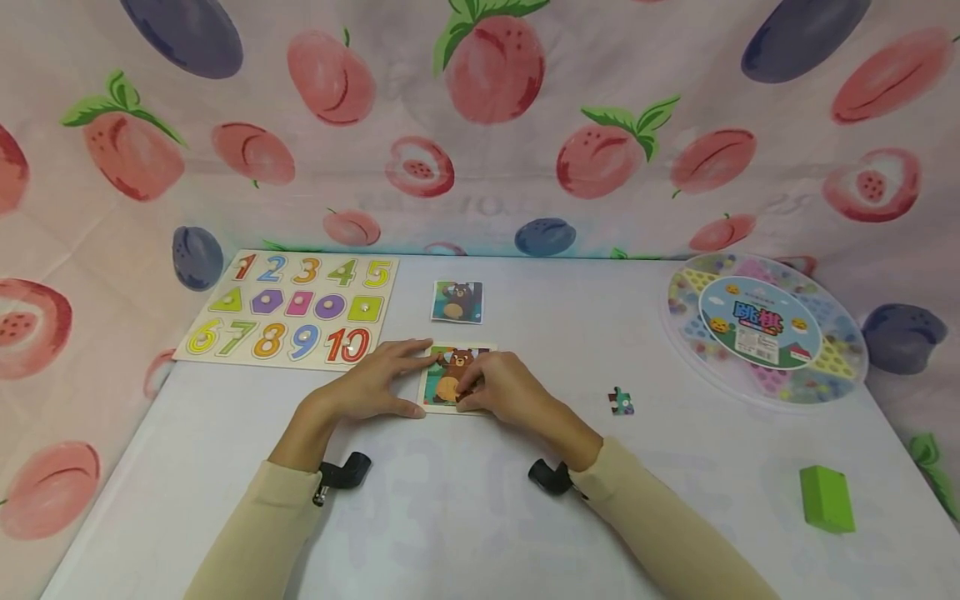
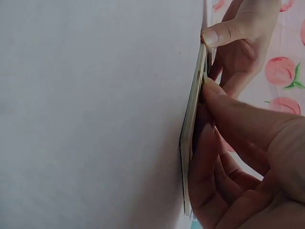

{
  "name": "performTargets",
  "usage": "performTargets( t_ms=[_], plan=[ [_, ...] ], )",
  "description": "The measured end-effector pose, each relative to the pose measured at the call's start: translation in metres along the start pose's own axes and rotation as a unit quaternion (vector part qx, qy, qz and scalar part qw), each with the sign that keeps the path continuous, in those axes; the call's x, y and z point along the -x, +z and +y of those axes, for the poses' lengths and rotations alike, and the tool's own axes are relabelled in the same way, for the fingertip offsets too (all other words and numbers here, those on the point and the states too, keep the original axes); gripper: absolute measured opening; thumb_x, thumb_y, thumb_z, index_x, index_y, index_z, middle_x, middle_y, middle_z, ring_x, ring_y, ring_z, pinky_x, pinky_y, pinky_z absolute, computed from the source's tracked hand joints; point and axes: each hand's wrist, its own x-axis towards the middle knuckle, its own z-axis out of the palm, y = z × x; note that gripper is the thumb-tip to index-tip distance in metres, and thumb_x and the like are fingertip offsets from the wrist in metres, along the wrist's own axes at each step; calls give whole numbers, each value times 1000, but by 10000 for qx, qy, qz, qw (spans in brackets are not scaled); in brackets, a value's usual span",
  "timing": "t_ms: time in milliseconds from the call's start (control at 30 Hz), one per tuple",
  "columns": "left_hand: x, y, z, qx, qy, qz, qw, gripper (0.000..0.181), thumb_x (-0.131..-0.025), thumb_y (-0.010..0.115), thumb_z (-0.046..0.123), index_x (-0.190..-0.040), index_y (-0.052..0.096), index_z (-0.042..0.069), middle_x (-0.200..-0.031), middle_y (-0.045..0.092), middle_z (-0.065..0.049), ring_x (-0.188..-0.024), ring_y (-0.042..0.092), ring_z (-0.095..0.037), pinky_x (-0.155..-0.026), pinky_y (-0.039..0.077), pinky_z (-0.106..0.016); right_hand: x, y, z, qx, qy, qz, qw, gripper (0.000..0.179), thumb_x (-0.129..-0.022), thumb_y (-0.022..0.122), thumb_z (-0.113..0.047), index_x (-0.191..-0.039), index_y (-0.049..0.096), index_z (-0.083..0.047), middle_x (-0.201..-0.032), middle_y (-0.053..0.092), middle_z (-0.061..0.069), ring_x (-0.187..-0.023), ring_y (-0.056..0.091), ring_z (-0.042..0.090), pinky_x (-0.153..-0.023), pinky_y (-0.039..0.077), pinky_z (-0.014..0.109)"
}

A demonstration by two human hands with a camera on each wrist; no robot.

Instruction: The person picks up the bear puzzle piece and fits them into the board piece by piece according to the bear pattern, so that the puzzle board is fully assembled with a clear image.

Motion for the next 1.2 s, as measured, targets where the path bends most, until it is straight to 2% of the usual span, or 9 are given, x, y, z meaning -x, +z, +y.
performTargets(
  t_ms=[167, 433, 700, 800, 1033, 1200],
  plan=[
    [-1, 0, 0, -8, -5, -5, 10000, 82, -82, 84, 38, -154, 47, 23, -169, 31, 2, -158, 25, -27, -128, 27, -55, -3, -1, -1, 190, 244, -135, 9994, 15, -77, 90, -21, -88, 81, -17, -94, 78, -3, -84, 60, 9, -72, 49, 23],
    [0, 0, 1, -16, -1, 9, 10000, 83, -82, 85, 38, -154, 47, 22, -169, 31, 1, -158, 25, -28, -128, 27, -56, -6, -1, 1, 397, 371, -247, 9982, 12, -79, 88, -24, -87, 81, -19, -99, 77, -2, -102, 66, 17, -92, 54, 38],
    [1, -1, 2, -7, 49, 34, 10000, 82, -81, 85, 37, -153, 48, 21, -169, 32, -1, -157, 27, -30, -127, 27, -57, -5, -1, 1, 347, 411, -285, 9981, 12, -79, 88, -24, -87, 81, -18, -100, 76, -1, -102, 66, 17, -94, 55, 40],
    [1, -1, 2, 37, 18, 11, 10000, 82, -81, 85, 37, -153, 48, 21, -169, 32, 0, -157, 27, -29, -127, 27, -56, -4, -3, 1, 327, 351, -306, 9984, 13, -79, 88, -24, -88, 81, -18, -99, 76, -1, -100, 65, 15, -91, 54, 36],
    [1, -1, 3, -33, 16, -17, 10000, 83, -82, 84, 37, -154, 47, 21, -169, 30, 0, -157, 26, -30, -127, 27, -57, 6, -12, 7, -250, 22, -550, 9982, 26, -83, 85, -20, -106, 78, -12, -111, 73, 5, -76, 62, 6, -67, 55, 20],
    [1, -1, 3, 21, -19, -50, 10000, 83, -83, 84, 36, -155, 46, 20, -170, 28, 0, -159, 23, -31, -128, 25, -57, 20, -28, 14, -344, -67, -421, 9985, 31, -85, 83, -23, -114, 76, -14, -112, 74, 3, -82, 63, 7, -71, 54, 21]
  ],
)
